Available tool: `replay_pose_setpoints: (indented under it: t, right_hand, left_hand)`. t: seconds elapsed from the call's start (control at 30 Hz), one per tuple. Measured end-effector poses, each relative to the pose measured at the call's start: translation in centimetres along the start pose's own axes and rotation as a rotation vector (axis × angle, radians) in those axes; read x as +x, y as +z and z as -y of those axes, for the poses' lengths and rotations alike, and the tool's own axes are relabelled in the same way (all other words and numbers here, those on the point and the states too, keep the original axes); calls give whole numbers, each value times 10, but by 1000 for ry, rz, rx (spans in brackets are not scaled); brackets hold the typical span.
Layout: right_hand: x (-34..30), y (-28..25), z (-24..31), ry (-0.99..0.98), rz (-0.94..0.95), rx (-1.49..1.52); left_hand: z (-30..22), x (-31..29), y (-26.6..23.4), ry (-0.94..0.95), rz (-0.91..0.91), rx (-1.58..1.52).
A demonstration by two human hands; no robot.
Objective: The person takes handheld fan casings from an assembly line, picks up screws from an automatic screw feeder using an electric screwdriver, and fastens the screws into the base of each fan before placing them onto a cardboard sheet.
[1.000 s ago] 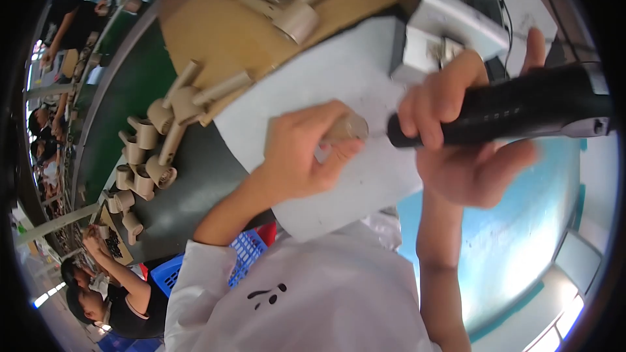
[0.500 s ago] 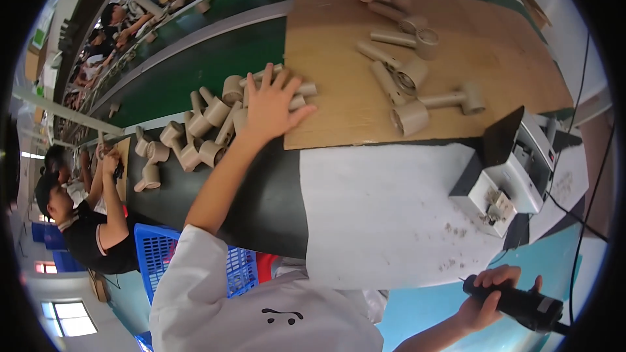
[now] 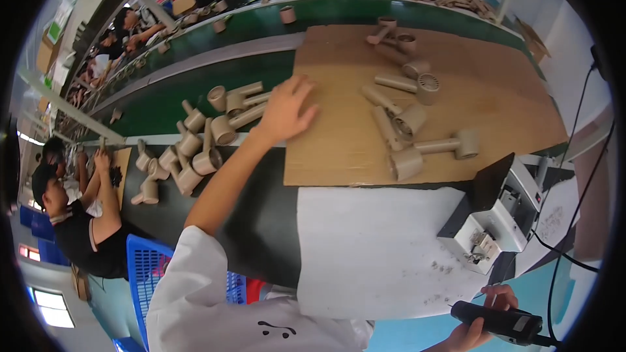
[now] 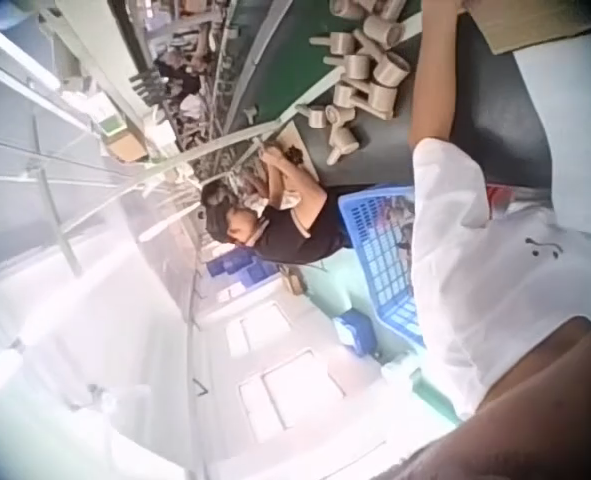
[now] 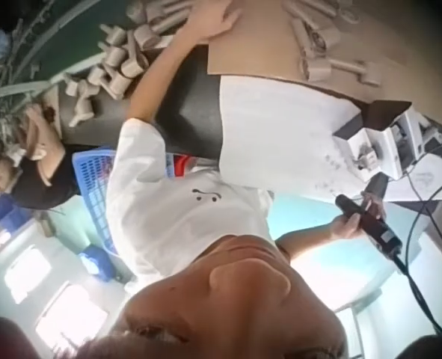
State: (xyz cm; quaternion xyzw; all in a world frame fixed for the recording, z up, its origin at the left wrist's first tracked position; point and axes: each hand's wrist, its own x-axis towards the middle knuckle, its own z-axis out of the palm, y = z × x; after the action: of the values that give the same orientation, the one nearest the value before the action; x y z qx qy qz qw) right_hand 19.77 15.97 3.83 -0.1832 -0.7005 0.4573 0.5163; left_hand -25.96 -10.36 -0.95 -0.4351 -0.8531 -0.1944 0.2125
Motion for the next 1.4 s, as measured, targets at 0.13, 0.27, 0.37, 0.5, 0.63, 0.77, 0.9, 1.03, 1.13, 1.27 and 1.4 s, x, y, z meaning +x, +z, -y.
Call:
replay_pose_setpoints:
  t: [0.13, 0.27, 0.37, 0.5, 0.63, 0.77, 0.9, 1.03, 1.13, 1.27, 1.4]
  right_hand:
    - [4, -23, -5, 107, 201, 61]
    - [-1, -30, 0, 40, 213, 124]
    - [0, -25, 2, 135, 125, 335]
    - [8, -33, -12, 117, 77, 377]
    - [9, -16, -14, 136, 88, 387]
    - [1, 5, -9, 135, 181, 377]
    - [-20, -17, -8, 246, 197, 283]
    - [-20, -9, -4, 236, 203, 272]
    - [-17, 1, -11, 153, 152, 7]
    - [-15, 7, 0, 147, 71, -8]
    - [-17, -12, -6, 184, 66, 146]
  left_hand:
    - [-33, 26, 8, 56, -14, 82]
    - [11, 37, -17, -173, -105, 204]
    - [85, -14, -72, -475, -133, 488]
    - [170, -120, -127, -910, 225, 462]
    - [172, -157, -124, -623, 106, -48]
    - [126, -143, -123, -477, -23, -163]
    - [90, -136, -130, -366, 51, -296]
    - [71, -163, -158, -348, 118, -385]
    - [48, -149, -188, -502, 263, -132]
    - [-39, -58, -194, -321, 362, 54]
    - [-71, 60, -95, 85, 135, -114]
